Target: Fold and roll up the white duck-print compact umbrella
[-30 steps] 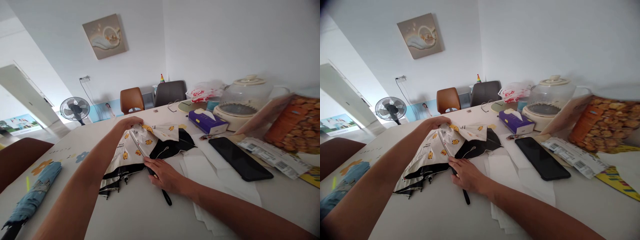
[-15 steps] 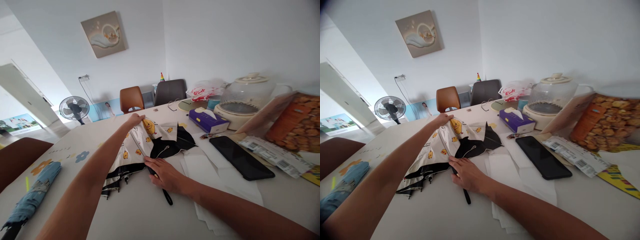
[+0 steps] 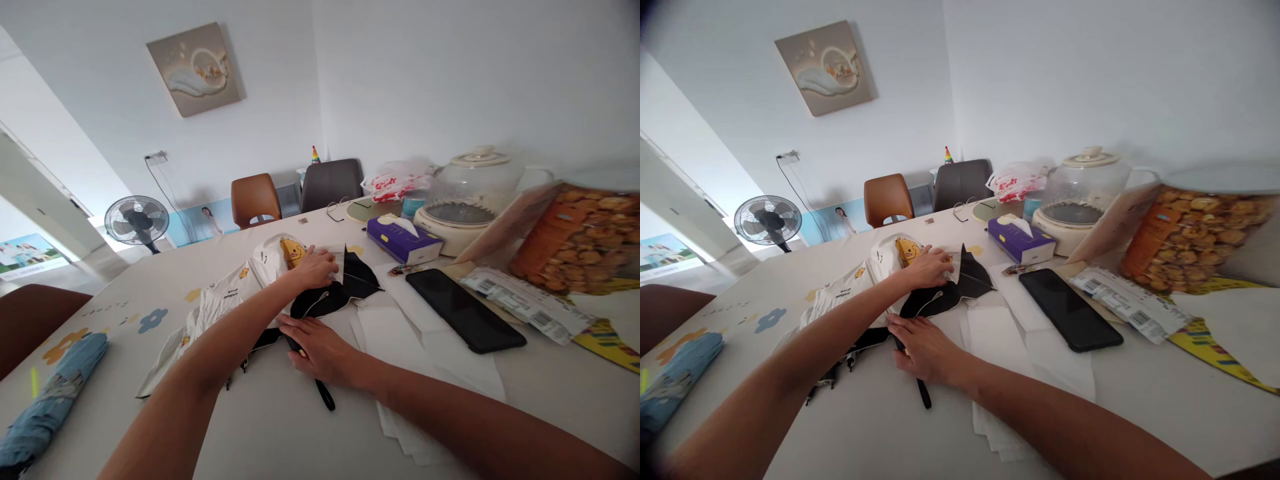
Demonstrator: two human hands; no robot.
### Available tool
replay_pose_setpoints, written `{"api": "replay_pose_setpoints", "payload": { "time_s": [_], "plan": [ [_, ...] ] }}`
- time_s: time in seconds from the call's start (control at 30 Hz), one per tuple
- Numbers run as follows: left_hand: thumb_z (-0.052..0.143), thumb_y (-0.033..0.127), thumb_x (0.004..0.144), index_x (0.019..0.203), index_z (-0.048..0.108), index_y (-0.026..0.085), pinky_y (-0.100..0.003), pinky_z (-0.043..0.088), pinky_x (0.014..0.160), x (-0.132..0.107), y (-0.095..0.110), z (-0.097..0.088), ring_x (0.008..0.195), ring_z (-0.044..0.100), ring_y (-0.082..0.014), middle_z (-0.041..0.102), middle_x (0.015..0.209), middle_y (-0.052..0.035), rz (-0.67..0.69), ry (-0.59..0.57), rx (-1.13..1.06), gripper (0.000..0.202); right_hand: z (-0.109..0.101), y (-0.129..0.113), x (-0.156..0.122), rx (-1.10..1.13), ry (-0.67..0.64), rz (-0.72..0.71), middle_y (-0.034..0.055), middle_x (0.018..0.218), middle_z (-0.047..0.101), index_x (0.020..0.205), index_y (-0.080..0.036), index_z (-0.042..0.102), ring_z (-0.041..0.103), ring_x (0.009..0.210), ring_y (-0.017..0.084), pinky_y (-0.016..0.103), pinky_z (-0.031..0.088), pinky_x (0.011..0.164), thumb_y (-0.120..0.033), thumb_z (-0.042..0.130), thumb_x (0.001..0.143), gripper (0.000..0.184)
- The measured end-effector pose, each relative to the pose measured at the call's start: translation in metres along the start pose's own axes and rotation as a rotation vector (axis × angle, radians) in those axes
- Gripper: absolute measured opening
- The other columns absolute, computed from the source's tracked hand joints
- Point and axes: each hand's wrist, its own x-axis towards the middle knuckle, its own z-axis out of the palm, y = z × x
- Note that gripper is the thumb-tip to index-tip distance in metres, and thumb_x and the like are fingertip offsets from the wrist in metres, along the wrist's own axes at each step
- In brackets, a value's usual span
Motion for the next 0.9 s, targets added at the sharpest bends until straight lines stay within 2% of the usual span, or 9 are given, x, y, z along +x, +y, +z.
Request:
{"api": "replay_pose_setpoints", "payload": {
  "time_s": [0.1,0.23,0.33,0.43,0.6,0.73,0.8,0.9],
  "plan": [
    [0.050,0.023,0.076,0.095,0.065,0.025,-0.045,0.028,0.095,0.001,-0.001,0.005,0.103,0.050,-0.0233,0.059,0.103,-0.0062,0.027,-0.005,-0.026,0.024,0.001,0.001,-0.001,-0.011,0.004,0.004,0.0109,0.139,0.038,0.127,-0.013,0.043,0.041,0.123,0.021,0.037,0.031,0.101,-0.023,0.047,0.081,0.047],
    [0.044,0.026,0.080,0.096,0.066,0.024,-0.034,0.038,0.087,0.001,-0.006,-0.006,0.098,0.054,-0.0205,0.062,0.099,-0.0053,-0.125,0.032,-0.184,0.027,0.001,0.001,-0.002,-0.005,0.009,0.010,0.0090,0.140,0.037,0.127,-0.016,0.044,0.041,0.122,0.021,0.038,0.032,0.101,-0.023,0.046,0.082,0.046],
    [0.043,0.033,0.082,0.100,0.065,0.025,-0.030,0.042,0.081,-0.001,-0.017,-0.026,0.094,0.056,-0.0195,0.064,0.101,-0.0032,-0.286,0.096,-0.357,0.030,0.001,0.000,-0.002,0.003,0.005,0.010,0.0080,0.141,0.036,0.128,-0.016,0.043,0.042,0.121,0.022,0.038,0.033,0.100,-0.023,0.046,0.082,0.046],
    [0.044,0.036,0.081,0.099,0.065,0.026,-0.028,0.042,0.079,-0.007,-0.026,-0.051,0.088,0.058,-0.0184,0.066,0.095,-0.0006,-0.377,0.175,-0.470,0.030,0.000,0.000,-0.002,0.011,-0.003,0.018,0.0076,0.141,0.036,0.128,-0.016,0.043,0.043,0.120,0.022,0.038,0.033,0.100,-0.024,0.046,0.082,0.047],
    [0.045,0.031,0.081,0.104,0.061,0.028,-0.031,0.040,0.079,-0.018,-0.034,-0.088,0.086,0.058,-0.0209,0.064,0.089,0.0002,-0.519,0.328,-0.312,0.028,0.000,0.000,-0.002,0.012,-0.009,0.014,0.0097,0.141,0.035,0.129,-0.015,0.043,0.043,0.121,0.021,0.038,0.032,0.101,-0.024,0.045,0.083,0.047],
    [0.043,0.031,0.083,0.107,0.057,0.028,-0.031,0.038,0.079,-0.030,-0.037,-0.108,0.089,0.057,-0.0205,0.062,0.092,0.0002,-0.578,0.430,-0.245,0.029,0.001,0.000,-0.001,0.019,-0.011,0.015,0.0110,0.141,0.035,0.127,-0.013,0.045,0.043,0.121,0.022,0.038,0.033,0.101,-0.023,0.046,0.082,0.046],
    [0.043,0.032,0.084,0.110,0.057,0.029,-0.029,0.038,0.081,-0.038,-0.034,-0.110,0.093,0.056,-0.0192,0.061,0.100,0.0011,-0.518,0.405,-0.267,0.030,0.001,0.000,-0.001,0.023,-0.011,0.011,0.0113,0.141,0.036,0.128,-0.013,0.044,0.042,0.122,0.022,0.038,0.033,0.101,-0.023,0.046,0.082,0.047],
    [0.042,0.025,0.083,0.107,0.060,0.031,-0.027,0.037,0.086,-0.050,-0.026,-0.097,0.098,0.054,-0.0179,0.061,0.106,0.0027,-0.345,0.196,-0.254,0.030,0.000,-0.001,-0.001,0.018,-0.005,0.009,0.0096,0.141,0.036,0.130,-0.015,0.042,0.042,0.122,0.022,0.038,0.034,0.100,-0.023,0.045,0.082,0.048]
  ]
}}
